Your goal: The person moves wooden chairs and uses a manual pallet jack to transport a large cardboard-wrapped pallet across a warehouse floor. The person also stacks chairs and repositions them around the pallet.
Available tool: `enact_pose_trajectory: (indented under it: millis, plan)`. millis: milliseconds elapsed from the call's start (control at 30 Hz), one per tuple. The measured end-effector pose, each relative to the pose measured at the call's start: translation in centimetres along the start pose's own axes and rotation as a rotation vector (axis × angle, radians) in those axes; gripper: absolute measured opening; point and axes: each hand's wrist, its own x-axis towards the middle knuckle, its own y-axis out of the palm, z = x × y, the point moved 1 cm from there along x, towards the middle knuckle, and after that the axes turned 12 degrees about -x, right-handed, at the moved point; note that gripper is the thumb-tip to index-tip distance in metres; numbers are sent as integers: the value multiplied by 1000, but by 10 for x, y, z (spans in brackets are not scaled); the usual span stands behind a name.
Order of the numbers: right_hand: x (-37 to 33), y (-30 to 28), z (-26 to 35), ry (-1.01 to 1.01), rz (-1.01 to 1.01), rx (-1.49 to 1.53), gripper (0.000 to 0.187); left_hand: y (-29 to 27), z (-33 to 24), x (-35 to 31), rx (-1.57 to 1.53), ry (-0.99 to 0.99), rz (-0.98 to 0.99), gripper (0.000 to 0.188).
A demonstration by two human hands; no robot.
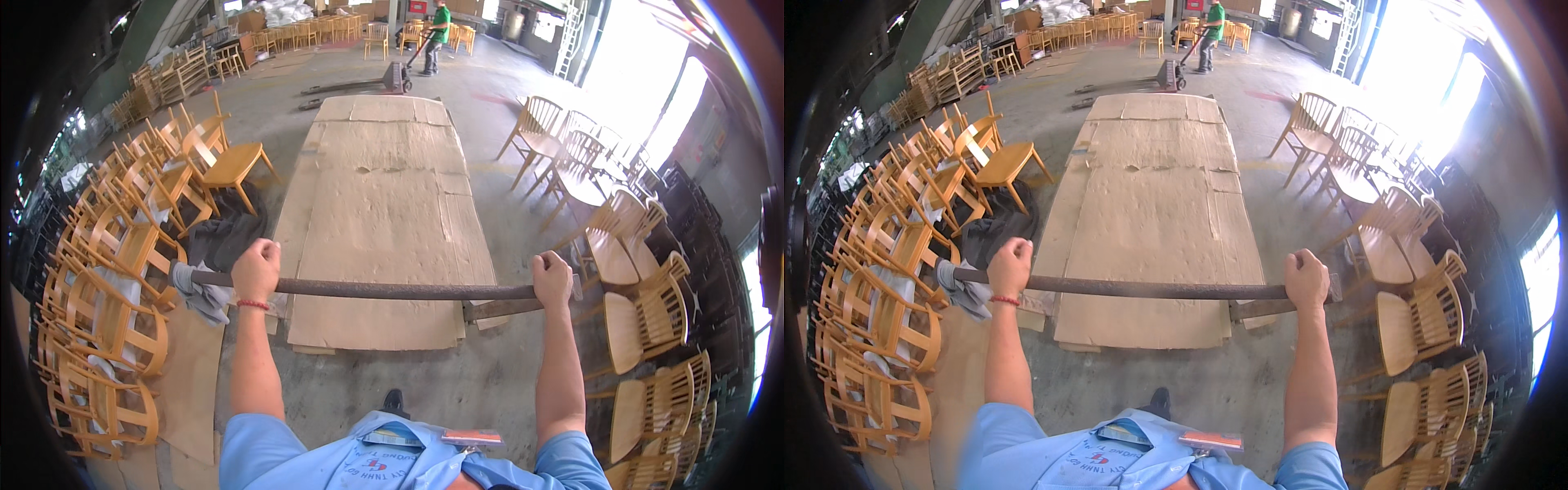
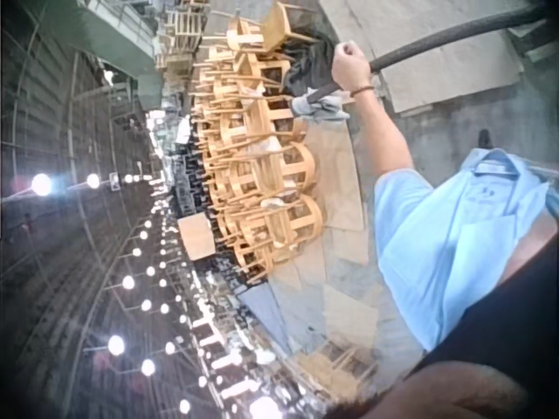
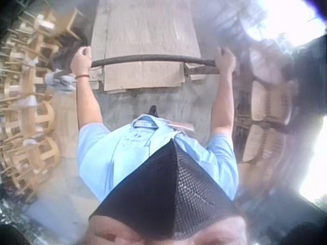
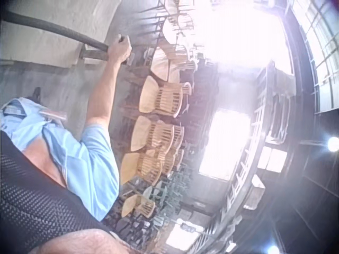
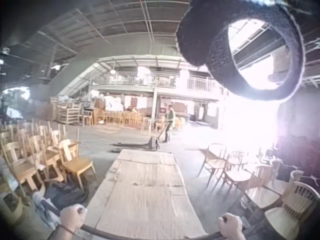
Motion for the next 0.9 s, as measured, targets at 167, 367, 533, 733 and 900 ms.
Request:
enact_pose_trajectory:
  millis: [167,367,533,733,900]
  plan:
    - [115,46,-33,-42,-32,33,27,79,-47,36,-83,58,-60,22]
    - [264,107,-75,-110,-91,76,25,154,-90,90,-282,304,-20,16]
    - [391,173,-99,-157,-191,197,24,171,-82,140,54,284,-344,12]
    - [571,250,-112,-65,-397,104,27,289,-119,199,386,49,-443,29]
    - [640,343,-41,-124,-397,385,21,401,-206,275,479,3,-143,25]
